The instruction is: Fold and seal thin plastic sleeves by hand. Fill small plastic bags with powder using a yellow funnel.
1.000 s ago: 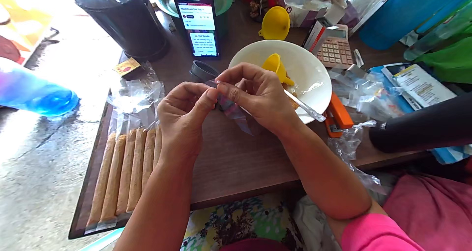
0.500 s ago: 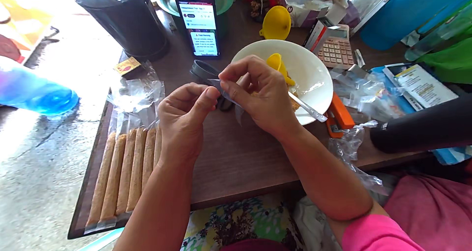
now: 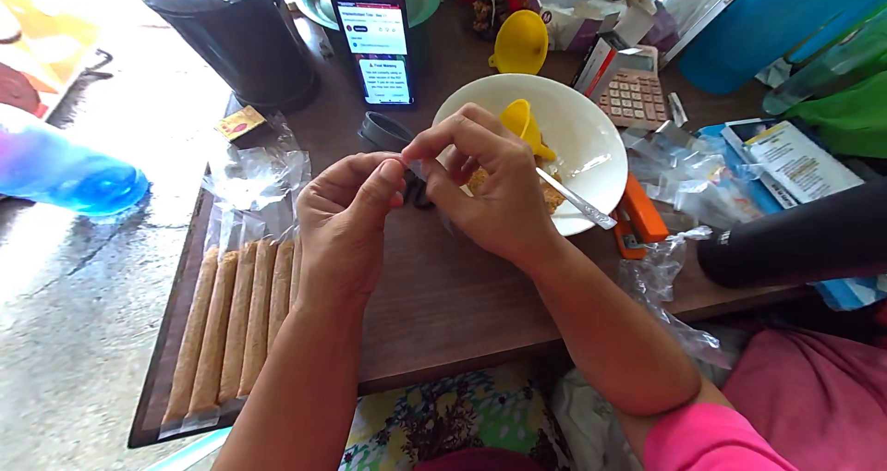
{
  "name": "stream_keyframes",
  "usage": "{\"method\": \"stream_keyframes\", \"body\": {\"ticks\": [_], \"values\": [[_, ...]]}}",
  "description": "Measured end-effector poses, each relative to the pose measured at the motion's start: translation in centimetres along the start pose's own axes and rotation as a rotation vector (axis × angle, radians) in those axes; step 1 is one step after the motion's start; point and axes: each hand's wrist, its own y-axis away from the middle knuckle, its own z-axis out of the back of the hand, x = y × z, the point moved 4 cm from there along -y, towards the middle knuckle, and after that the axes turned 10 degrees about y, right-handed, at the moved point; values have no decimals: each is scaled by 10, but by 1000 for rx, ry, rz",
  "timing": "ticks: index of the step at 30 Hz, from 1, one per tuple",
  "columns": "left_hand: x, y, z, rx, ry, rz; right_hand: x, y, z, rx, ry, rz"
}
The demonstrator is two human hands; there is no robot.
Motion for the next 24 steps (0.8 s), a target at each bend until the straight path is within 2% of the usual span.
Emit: {"method": "stream_keyframes", "body": {"ticks": [11, 24], "values": [[7, -2, 5, -65, 109, 50, 6, 2, 0, 13, -6, -22], [10, -2, 6, -32, 155, 77, 0, 4, -2, 178, -333, -231]]}}
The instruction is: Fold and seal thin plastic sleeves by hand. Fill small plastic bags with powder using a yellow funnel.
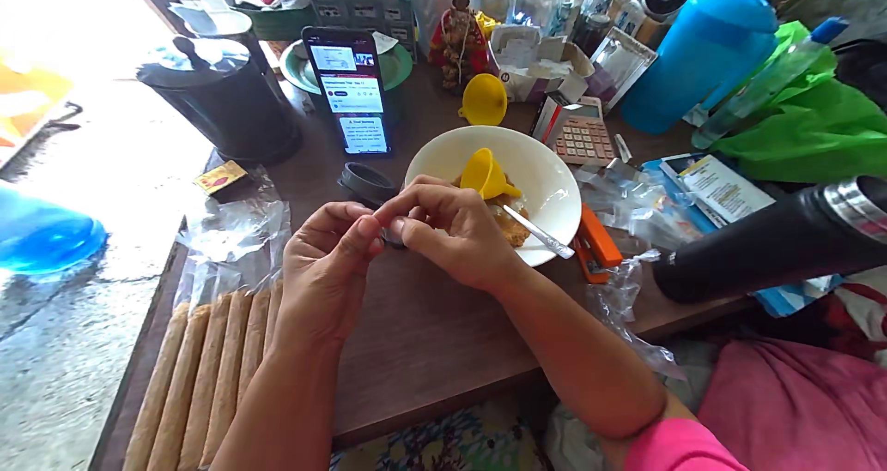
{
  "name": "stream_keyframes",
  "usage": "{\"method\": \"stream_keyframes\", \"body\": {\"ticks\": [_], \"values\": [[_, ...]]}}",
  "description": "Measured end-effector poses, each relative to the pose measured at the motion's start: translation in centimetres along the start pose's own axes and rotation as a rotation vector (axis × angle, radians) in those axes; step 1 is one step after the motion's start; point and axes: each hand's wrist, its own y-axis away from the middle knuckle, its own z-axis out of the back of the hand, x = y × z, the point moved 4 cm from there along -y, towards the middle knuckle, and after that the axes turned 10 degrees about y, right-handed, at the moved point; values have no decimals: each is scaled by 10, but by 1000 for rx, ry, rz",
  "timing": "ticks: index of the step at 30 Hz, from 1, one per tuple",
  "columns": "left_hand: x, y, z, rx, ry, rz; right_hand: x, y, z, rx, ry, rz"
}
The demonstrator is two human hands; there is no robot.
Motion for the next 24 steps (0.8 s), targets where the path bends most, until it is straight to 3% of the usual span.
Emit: {"method": "stream_keyframes", "body": {"ticks": [10, 24], "values": [[0, -1, -3, 96, -5, -50, 1, 1, 0, 24, -80, -5], [2, -2, -1, 104, -23, -41, -1, 0, 0, 28, -101, 10]]}}
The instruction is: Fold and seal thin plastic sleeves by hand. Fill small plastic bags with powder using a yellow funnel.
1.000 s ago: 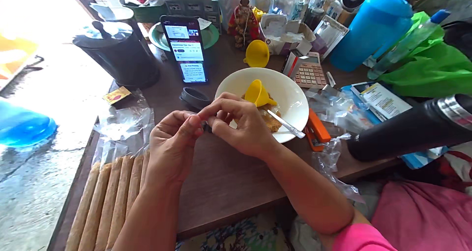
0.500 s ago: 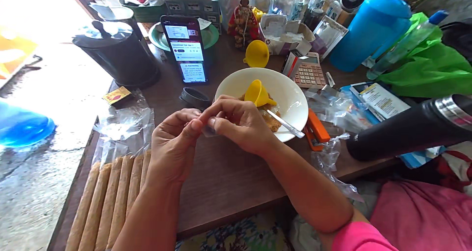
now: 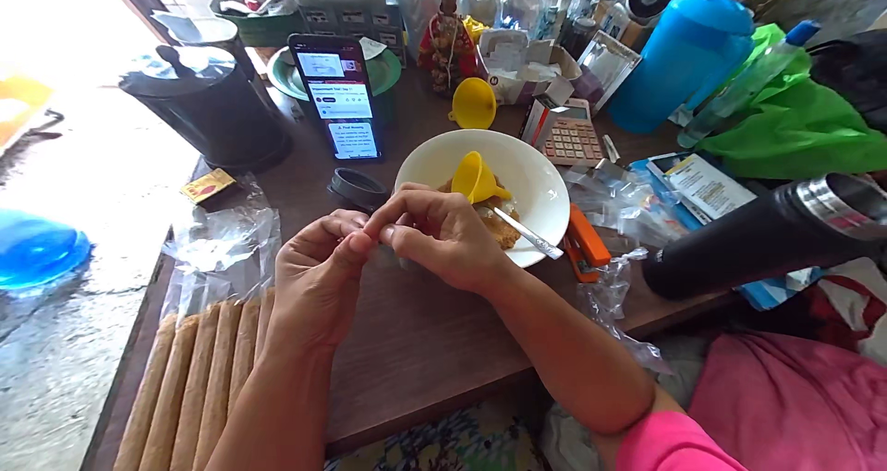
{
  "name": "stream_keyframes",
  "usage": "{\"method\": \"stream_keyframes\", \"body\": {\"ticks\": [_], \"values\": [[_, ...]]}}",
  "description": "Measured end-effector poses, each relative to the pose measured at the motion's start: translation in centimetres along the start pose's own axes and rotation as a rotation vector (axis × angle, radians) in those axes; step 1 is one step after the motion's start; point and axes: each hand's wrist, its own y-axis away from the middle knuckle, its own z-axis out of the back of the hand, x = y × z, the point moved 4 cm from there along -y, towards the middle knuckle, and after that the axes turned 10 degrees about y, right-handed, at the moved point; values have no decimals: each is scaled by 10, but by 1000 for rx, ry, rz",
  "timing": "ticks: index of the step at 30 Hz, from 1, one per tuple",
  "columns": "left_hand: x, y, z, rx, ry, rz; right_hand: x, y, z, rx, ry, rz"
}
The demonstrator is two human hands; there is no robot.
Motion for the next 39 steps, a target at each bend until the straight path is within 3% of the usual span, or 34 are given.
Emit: {"method": "stream_keyframes", "body": {"ticks": [12, 18, 23, 28, 32, 39], "values": [[2, 0, 0, -29, 14, 7, 3, 1, 0, -42, 49, 6], [15, -2, 24, 3, -50, 81, 33, 11, 21, -397, 150, 251], [19, -6, 31, -67, -9, 117, 75, 100, 82, -696, 785, 395], [25, -6, 31, -55, 3, 164, 71, 209, 157, -1067, 1552, 56], [27, -7, 37, -109, 3, 168, 77, 229, 183, -1067, 1871, -79], [25, -8, 39, -95, 13, 157, 75, 212, 189, -931, 2006, -200]]}}
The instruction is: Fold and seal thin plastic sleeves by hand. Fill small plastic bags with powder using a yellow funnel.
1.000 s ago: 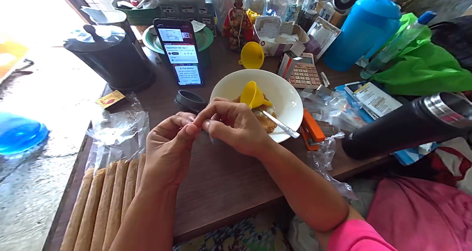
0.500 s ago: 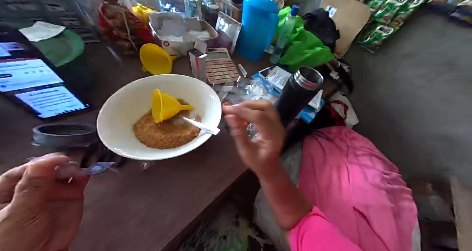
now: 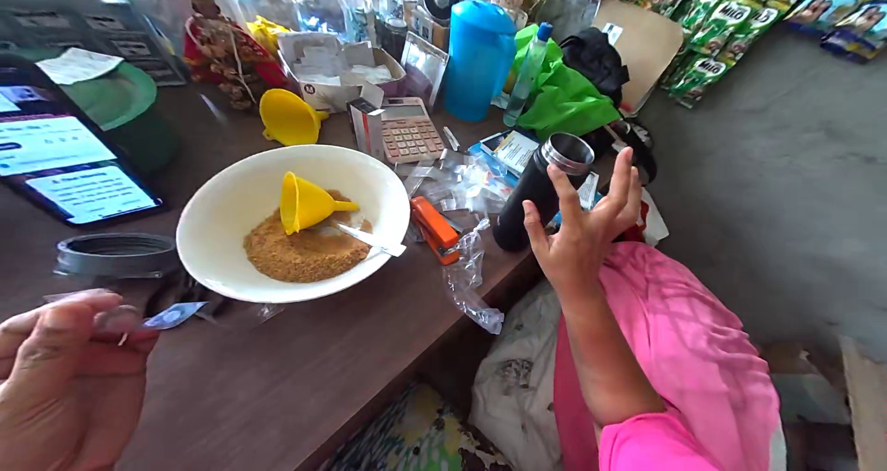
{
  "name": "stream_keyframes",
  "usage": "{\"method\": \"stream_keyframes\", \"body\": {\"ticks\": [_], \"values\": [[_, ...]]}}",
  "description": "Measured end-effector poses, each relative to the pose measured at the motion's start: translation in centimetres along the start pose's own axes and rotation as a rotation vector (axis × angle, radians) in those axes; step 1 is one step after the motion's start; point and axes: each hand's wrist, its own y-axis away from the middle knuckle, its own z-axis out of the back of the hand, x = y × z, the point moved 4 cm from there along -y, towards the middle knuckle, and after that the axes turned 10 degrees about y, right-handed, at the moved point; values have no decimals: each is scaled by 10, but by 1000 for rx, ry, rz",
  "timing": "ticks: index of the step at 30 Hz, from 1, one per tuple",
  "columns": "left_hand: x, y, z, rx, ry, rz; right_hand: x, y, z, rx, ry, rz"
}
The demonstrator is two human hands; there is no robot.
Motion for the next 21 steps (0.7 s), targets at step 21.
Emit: {"method": "stream_keyframes", "body": {"ticks": [21], "values": [[-16, 12, -35, -129, 48, -5, 6, -7, 24, -19, -473, 28]]}}
